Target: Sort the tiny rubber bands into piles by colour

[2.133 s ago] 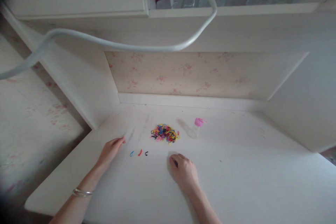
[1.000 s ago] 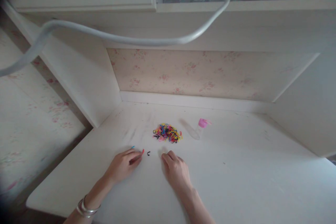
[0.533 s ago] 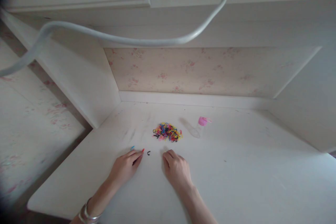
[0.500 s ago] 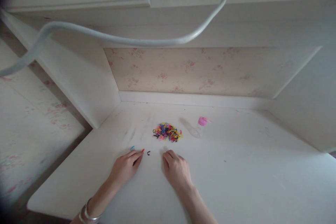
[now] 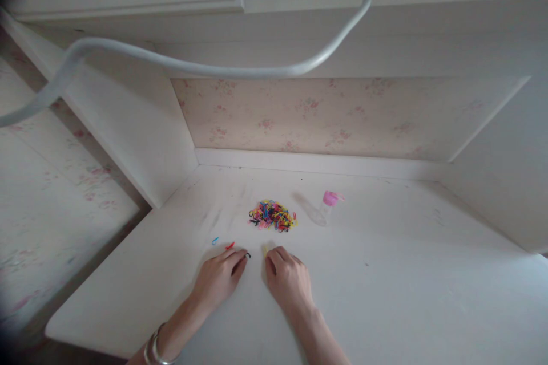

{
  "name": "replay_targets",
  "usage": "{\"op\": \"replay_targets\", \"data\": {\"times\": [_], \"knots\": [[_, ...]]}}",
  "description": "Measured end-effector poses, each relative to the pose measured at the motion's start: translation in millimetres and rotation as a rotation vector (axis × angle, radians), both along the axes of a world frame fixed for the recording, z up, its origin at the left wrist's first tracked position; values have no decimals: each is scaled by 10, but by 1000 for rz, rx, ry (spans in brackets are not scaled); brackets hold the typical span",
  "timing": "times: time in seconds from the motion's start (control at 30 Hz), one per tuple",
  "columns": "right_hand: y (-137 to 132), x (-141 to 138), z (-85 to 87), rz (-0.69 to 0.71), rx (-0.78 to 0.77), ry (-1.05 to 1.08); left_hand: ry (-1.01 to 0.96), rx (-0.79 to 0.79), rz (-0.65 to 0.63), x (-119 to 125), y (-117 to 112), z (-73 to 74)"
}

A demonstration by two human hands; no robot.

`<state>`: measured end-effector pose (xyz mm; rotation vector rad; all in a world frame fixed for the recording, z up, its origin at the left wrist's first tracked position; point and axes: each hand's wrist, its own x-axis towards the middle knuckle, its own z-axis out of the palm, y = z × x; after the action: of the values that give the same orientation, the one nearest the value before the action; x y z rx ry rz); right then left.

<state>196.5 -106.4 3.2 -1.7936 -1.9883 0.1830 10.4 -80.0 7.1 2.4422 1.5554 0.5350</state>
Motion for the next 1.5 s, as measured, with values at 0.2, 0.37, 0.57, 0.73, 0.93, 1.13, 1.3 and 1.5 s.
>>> {"op": "replay_targets", "data": {"times": [0.2,0.37,0.57,0.73,0.93,1.13,1.3,1.5], "knots": [[16,-28,35,-38,-62,-47,17,-31,28,81,42,20],[30,-13,-8,-56,-40,-67,-10,-25,25,176,73,17],[8,50,-18,-99,-5,-43,-5,-10,169,-65,131,88],[-6,89,-21,-141,-20,-69,27,15,287,-244,128,87],[-15,95,-37,-146,-29,-56,2,-31,278,-200,109,20],[-6,94,-32,-142,-48,-49,-11,-25,342,-312,173,65],[7,91,-34,-161,-47,-59,86,-18,419,-527,264,78],[4,94,-47,-181,-32,-48,55,-11,375,-608,304,6]]}}
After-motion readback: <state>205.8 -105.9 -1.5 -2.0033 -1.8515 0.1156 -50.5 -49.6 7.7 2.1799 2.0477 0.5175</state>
